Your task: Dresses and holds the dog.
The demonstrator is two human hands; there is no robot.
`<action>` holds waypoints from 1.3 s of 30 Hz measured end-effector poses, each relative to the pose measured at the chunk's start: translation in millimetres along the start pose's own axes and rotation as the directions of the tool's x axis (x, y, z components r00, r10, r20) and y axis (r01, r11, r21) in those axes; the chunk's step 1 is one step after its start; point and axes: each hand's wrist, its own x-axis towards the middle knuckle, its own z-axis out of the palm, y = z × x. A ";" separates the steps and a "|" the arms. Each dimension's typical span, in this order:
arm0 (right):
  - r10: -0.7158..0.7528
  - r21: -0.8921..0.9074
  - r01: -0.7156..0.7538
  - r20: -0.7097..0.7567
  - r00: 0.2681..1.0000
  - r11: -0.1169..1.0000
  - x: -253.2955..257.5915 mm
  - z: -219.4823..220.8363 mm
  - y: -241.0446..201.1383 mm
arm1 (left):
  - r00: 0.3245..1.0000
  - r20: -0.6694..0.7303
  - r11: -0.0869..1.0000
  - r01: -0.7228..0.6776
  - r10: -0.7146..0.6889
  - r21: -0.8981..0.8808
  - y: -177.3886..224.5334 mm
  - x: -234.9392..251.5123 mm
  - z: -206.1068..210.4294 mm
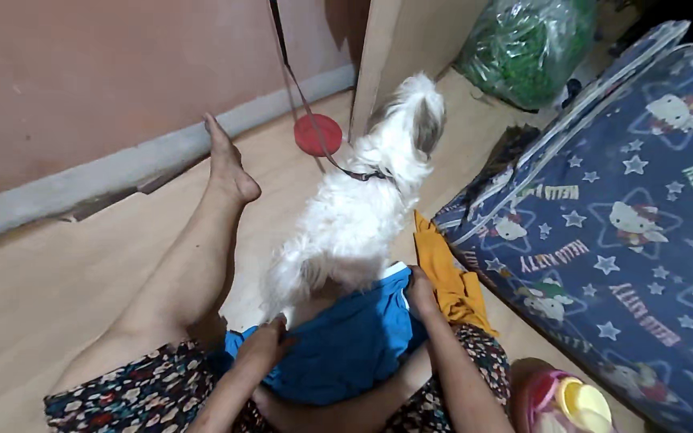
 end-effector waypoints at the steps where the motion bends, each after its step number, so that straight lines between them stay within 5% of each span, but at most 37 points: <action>1: 0.010 0.032 -0.009 -0.035 0.999 0.999 -1.9 -3.4 1.4 | 0.999 -0.016 0.998 -0.043 0.042 -0.045 -5.4 -3.7 -6.3; 6: 0.050 0.124 -0.028 -0.183 0.982 0.992 -4.6 -21.8 7.0 | 0.924 -0.269 0.917 -0.332 0.270 -0.219 -25.5 -38.2 -47.9; 11: 0.070 0.098 -0.062 -0.087 0.994 0.993 1.3 -20.8 6.8 | 0.760 -0.577 0.850 -0.486 0.298 -0.202 -11.6 -45.7 -83.5; 17: 0.079 -0.090 -0.076 0.028 0.996 0.993 9.3 -6.5 0.0 | 0.530 -0.648 0.735 -0.674 0.546 0.069 79.7 -13.9 -117.4; 23: 0.056 -0.025 -0.055 0.035 0.998 0.998 15.2 -11.4 7.0 | 0.450 -0.588 0.708 -0.623 0.672 0.332 182.8 48.7 -143.3; 32: 0.053 -0.002 -0.053 0.152 0.987 0.999 17.5 -20.2 4.1 | 0.594 -0.368 0.679 -0.466 0.715 0.567 191.5 55.8 -128.5; 36: 0.025 -0.013 -0.023 0.142 0.990 1.000 21.6 -16.8 7.4 | 0.773 -0.316 0.778 -0.337 0.551 0.531 178.8 30.9 -112.2; 37: 0.029 -0.019 -0.026 0.153 0.988 0.999 22.4 -16.8 7.2 | 0.771 -0.325 0.780 -0.331 0.548 0.531 172.1 25.4 -107.0; 39: 0.040 -0.034 -0.035 0.165 0.986 0.999 23.8 -16.7 6.3 | 0.656 -0.388 0.728 -0.380 0.647 0.571 153.4 20.5 -97.2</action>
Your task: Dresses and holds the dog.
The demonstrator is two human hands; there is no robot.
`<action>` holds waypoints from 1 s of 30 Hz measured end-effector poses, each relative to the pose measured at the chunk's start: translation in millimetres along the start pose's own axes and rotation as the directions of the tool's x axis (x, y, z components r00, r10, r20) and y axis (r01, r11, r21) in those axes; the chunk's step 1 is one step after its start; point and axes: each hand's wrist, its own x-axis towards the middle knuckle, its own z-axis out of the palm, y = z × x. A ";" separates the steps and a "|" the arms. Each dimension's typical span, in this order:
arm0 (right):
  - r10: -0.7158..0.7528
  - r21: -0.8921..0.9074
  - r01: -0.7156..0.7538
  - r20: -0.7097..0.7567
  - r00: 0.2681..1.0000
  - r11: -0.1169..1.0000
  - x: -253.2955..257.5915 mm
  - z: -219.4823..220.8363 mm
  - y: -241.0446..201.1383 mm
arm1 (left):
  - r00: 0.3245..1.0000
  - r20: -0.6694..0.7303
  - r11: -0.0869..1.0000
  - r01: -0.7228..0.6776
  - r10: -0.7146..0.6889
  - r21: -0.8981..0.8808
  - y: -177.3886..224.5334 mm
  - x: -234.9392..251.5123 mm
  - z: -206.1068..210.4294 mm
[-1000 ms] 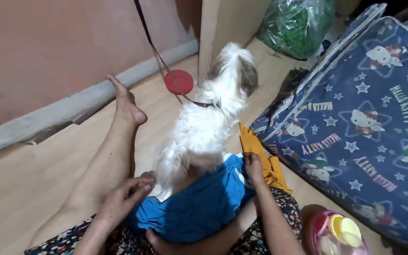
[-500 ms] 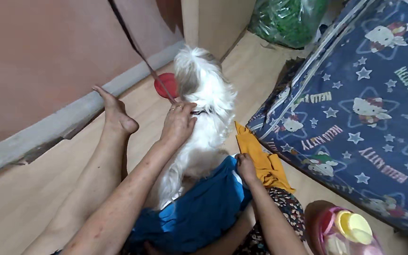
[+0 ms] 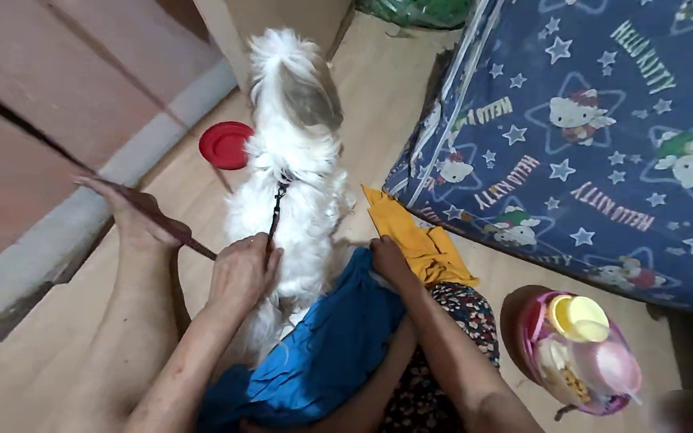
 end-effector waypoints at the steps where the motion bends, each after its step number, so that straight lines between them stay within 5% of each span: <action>1: 0.003 -0.004 -0.003 0.003 1.000 1.000 0.1 -1.0 -0.5 | 0.995 -0.090 0.999 -0.052 0.052 0.007 -3.9 -6.8 3.8; 4: -0.004 0.010 0.005 -0.016 1.000 1.000 -2.3 0.7 1.0 | 0.968 -0.219 0.993 -0.119 0.121 0.026 -8.4 -19.2 6.6; 15: -0.096 0.023 0.102 -0.187 0.978 0.995 -4.9 14.5 9.4 | 0.960 -0.246 0.991 -0.133 0.136 0.028 -11.8 -43.1 12.4; 30: -0.057 -0.018 0.057 -0.031 0.998 0.998 -15.4 9.6 3.1 | 0.979 -0.144 0.984 -0.128 0.145 0.121 -9.0 -43.0 7.4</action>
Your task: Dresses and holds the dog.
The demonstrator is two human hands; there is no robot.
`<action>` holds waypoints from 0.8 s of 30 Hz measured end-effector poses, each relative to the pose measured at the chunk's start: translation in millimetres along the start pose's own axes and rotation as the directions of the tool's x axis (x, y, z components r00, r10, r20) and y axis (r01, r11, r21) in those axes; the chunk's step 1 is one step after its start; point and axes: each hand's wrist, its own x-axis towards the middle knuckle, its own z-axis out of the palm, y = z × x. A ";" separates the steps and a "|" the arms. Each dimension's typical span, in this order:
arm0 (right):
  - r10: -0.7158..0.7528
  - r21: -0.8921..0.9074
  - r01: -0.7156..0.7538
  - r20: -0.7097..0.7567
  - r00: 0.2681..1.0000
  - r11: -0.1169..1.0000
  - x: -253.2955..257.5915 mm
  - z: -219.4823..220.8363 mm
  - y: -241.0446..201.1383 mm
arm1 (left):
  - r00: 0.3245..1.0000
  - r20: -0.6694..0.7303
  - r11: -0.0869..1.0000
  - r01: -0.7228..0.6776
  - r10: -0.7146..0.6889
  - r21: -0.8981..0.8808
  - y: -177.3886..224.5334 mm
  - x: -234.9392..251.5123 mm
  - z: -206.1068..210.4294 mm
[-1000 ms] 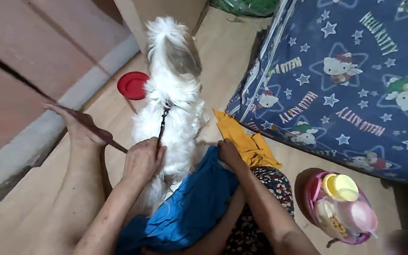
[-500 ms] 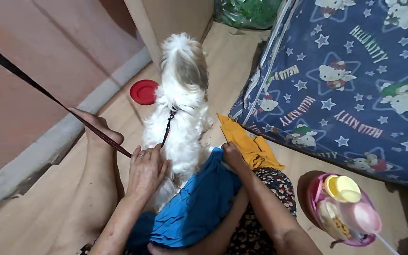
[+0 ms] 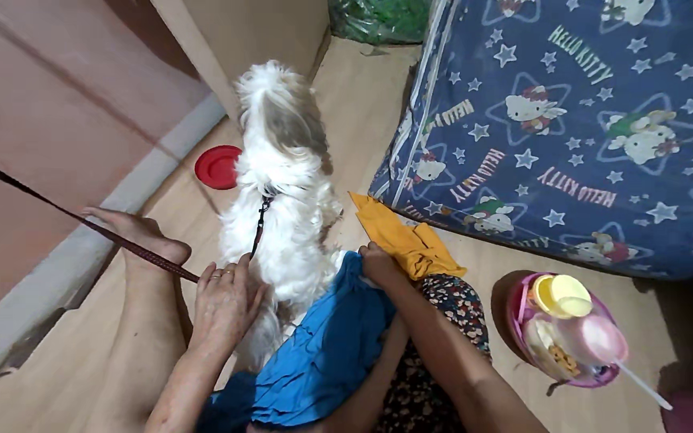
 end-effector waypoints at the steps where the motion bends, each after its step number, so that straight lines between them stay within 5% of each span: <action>1: -0.003 0.001 0.003 0.004 1.000 1.000 0.1 -0.7 0.0 | 1.000 -0.002 1.000 0.002 -0.002 0.001 0.1 0.3 0.2; 24: 0.011 0.036 -0.012 0.019 1.000 0.999 -0.2 -0.5 -0.3 | 0.995 -0.095 0.997 0.010 -0.017 -0.077 19.0 -10.5 -7.8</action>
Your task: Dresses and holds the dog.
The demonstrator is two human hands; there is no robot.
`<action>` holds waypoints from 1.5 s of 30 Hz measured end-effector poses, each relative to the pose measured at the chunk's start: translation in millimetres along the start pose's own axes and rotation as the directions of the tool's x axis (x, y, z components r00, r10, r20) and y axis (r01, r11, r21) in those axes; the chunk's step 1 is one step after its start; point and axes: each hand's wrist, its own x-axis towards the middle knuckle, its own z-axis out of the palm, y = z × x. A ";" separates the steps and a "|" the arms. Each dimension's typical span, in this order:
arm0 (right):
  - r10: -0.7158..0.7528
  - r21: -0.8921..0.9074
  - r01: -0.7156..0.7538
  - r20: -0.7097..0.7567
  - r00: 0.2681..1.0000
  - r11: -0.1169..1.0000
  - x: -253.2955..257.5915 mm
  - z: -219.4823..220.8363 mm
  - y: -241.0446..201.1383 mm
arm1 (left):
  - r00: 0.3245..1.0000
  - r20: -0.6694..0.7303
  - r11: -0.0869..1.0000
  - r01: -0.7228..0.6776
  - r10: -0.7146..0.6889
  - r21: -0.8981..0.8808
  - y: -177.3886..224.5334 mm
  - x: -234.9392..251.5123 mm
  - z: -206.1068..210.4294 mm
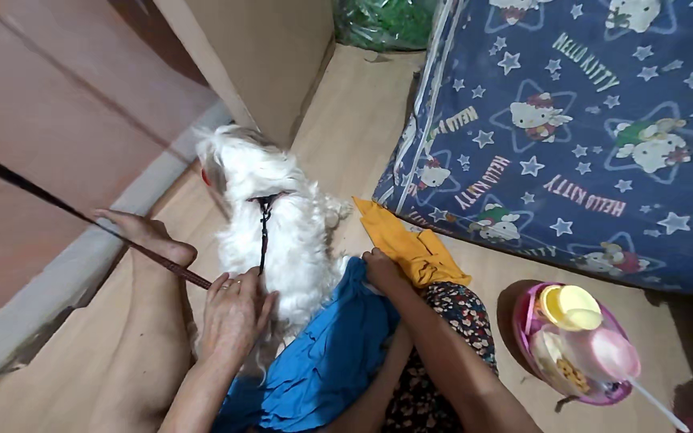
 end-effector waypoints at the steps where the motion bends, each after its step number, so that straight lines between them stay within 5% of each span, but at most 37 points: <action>1: 0.000 -0.009 0.000 0.004 1.000 1.000 -1.0 -1.2 -0.8 | 1.000 -0.006 1.000 0.025 -0.025 -0.014 5.0 2.4 -3.6; 6: -0.002 -0.034 0.002 0.000 1.000 0.999 -0.6 -2.5 -2.9 | 0.996 -0.030 0.997 0.081 -0.081 -0.012 20.8 1.6 -15.4; 15: 0.009 -0.055 -0.007 0.040 0.999 0.998 7.0 -2.4 -3.3 | 1.000 0.006 1.000 -0.004 0.005 -0.018 -4.7 -14.8 -16.3; 34: 0.024 -0.124 -0.017 0.060 0.998 0.992 3.7 -3.4 -7.5 | 0.989 0.055 0.990 0.140 -0.139 -0.020 -54.2 -38.5 -22.5; 45: 0.055 -0.131 -0.045 0.077 0.995 0.990 3.7 -4.3 -8.6 | 0.989 0.099 0.994 0.112 -0.114 0.016 -56.5 -36.3 -25.6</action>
